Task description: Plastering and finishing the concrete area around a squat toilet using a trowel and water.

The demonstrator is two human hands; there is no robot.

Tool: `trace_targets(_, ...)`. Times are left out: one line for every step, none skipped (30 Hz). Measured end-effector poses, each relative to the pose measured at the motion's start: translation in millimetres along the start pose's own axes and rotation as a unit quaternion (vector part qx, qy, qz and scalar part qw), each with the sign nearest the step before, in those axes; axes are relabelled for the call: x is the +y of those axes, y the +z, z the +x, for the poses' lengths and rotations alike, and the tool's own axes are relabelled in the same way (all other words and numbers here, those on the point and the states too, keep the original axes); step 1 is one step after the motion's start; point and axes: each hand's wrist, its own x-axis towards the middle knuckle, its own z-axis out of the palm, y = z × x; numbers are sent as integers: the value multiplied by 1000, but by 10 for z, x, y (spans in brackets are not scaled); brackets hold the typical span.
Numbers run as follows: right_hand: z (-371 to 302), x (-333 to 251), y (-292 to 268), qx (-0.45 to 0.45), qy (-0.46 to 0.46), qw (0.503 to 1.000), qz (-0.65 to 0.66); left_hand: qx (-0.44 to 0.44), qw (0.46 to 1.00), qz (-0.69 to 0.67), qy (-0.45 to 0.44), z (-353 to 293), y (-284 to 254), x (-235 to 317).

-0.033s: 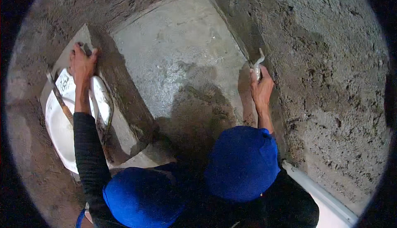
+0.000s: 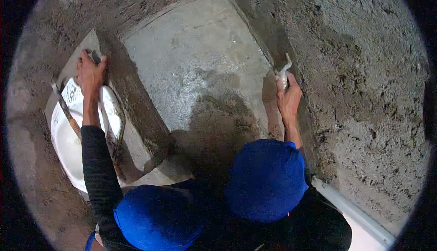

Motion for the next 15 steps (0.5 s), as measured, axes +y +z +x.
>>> trace_targets(-24, -28, -62, 4, 5, 1000, 1, -52, 998, -10, -20, -23, -52, 26)
trace_targets(-48, -59, -123, 14, 1, 1000, 8, -51, 999, -10, -13, -9, 7, 14)
trace_targets(-79, -113, -162, 22, -4, 1000, 19, -31, 999, 9, -4, 0, -3, -20)
trace_targets(-113, -160, -212, 23, -1, 999, 25, -11, 1000, 29, 4, 18, -15, -62)
trace_targets(-153, -199, -264, 22, 21, 999, 30, -47, 999, 9, -6, 41, -43, -125)
trace_targets(-203, -228, -285, 18, 40, 998, 37, -43, 999, 15, -5, 30, -69, -179)
trace_targets(-248, -209, -313, 59, 3, 998, 22, 16, 999, 45, -1, 15, -17, -171)
trace_targets(-300, -220, -356, 63, 3, 998, 26, 75, 994, 75, 1, 21, -4, -194)
trace_targets(-354, -233, -410, 56, 35, 997, 45, 74, 994, 74, 5, 17, -52, -116)
trace_targets(-408, -220, -468, 52, 68, 995, 57, 20, 998, 50, -13, -14, -96, 37)
trace_targets(-445, -219, -469, 52, 45, 996, 58, -35, 998, 28, -32, -56, -102, 166)
trace_targets(-456, -214, -456, 53, 46, 996, 63, -32, 999, 31, -30, -61, -193, 175)
trace_targets(-453, -149, -380, 3, 50, 998, 39, -34, 998, 31, -35, -56, -224, 191)
trace_targets(-450, -60, -280, -47, 53, 997, 15, -36, 998, 32, -41, -44, -250, 209)
trace_targets(-439, 129, -119, -38, 20, 999, 14, -33, 998, 29, -39, -39, -201, 230)
